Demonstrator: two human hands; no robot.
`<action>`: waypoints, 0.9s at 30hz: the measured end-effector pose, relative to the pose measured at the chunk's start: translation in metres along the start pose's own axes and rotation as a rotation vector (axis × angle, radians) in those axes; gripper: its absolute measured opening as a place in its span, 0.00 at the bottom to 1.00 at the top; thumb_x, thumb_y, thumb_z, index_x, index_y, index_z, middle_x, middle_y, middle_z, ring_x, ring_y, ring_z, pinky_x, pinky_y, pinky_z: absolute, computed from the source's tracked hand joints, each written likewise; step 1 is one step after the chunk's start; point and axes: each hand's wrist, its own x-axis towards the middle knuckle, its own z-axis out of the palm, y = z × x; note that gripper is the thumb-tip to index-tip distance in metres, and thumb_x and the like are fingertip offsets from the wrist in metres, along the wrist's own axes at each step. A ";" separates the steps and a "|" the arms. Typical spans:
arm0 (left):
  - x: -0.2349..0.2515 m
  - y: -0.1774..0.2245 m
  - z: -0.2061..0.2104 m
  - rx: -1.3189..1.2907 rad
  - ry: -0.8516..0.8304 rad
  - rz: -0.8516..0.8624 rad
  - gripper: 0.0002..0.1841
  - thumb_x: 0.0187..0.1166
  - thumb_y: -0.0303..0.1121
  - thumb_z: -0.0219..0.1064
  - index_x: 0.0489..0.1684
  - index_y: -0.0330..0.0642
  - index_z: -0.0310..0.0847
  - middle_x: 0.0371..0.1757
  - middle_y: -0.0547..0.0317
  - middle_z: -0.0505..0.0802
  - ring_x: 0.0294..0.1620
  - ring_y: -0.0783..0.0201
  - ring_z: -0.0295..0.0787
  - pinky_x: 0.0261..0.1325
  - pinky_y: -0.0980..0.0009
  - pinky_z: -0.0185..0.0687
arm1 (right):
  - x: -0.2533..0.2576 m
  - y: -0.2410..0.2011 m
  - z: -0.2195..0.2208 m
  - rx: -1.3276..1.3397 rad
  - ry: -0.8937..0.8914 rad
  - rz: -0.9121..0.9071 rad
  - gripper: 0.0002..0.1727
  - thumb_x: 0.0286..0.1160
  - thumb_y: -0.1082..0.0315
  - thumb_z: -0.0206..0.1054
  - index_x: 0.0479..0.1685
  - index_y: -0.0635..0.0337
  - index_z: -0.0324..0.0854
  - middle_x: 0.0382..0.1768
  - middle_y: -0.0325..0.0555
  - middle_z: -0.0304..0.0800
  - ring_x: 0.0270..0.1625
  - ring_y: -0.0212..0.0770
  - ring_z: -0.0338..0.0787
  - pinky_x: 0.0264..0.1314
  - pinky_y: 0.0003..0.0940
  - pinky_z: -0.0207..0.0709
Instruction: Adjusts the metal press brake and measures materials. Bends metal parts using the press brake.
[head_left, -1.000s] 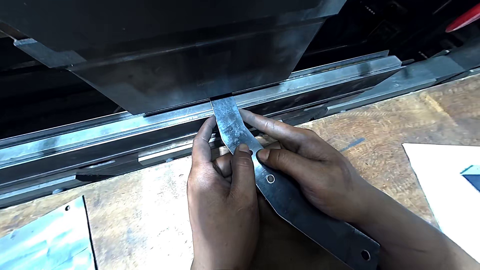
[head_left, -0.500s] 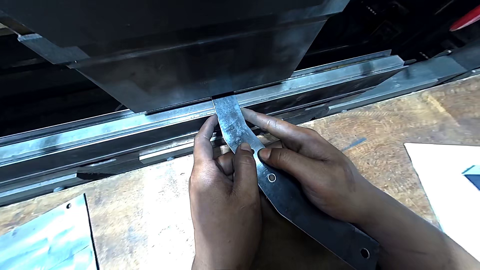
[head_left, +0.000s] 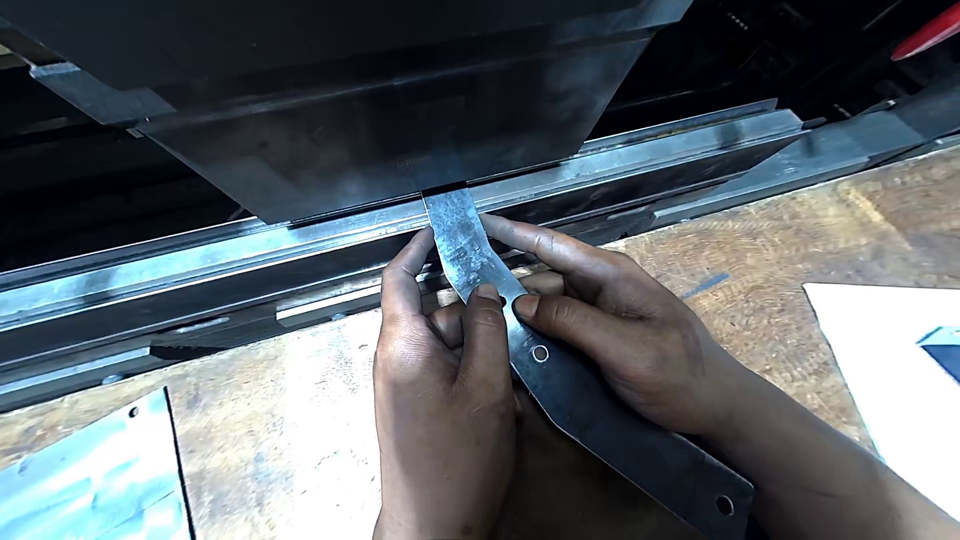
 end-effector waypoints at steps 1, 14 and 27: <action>0.000 0.000 0.000 -0.011 -0.002 -0.004 0.28 0.83 0.28 0.63 0.84 0.54 0.67 0.15 0.63 0.82 0.05 0.69 0.74 0.04 0.75 0.74 | 0.000 0.000 0.000 0.014 -0.002 -0.008 0.32 0.84 0.72 0.53 0.90 0.49 0.65 0.39 0.40 0.94 0.33 0.32 0.90 0.31 0.23 0.85; 0.000 0.001 0.001 -0.015 0.000 -0.007 0.28 0.83 0.28 0.63 0.83 0.54 0.67 0.15 0.62 0.83 0.05 0.69 0.75 0.04 0.75 0.74 | 0.001 -0.001 0.001 0.000 0.036 -0.028 0.30 0.86 0.72 0.55 0.90 0.49 0.67 0.30 0.41 0.91 0.24 0.31 0.86 0.23 0.21 0.81; 0.000 0.001 0.001 -0.001 -0.001 -0.002 0.27 0.83 0.29 0.63 0.82 0.54 0.68 0.17 0.62 0.84 0.05 0.69 0.76 0.05 0.75 0.75 | 0.001 0.000 0.000 -0.007 0.032 -0.032 0.30 0.86 0.72 0.54 0.89 0.49 0.67 0.29 0.41 0.90 0.24 0.31 0.86 0.23 0.22 0.81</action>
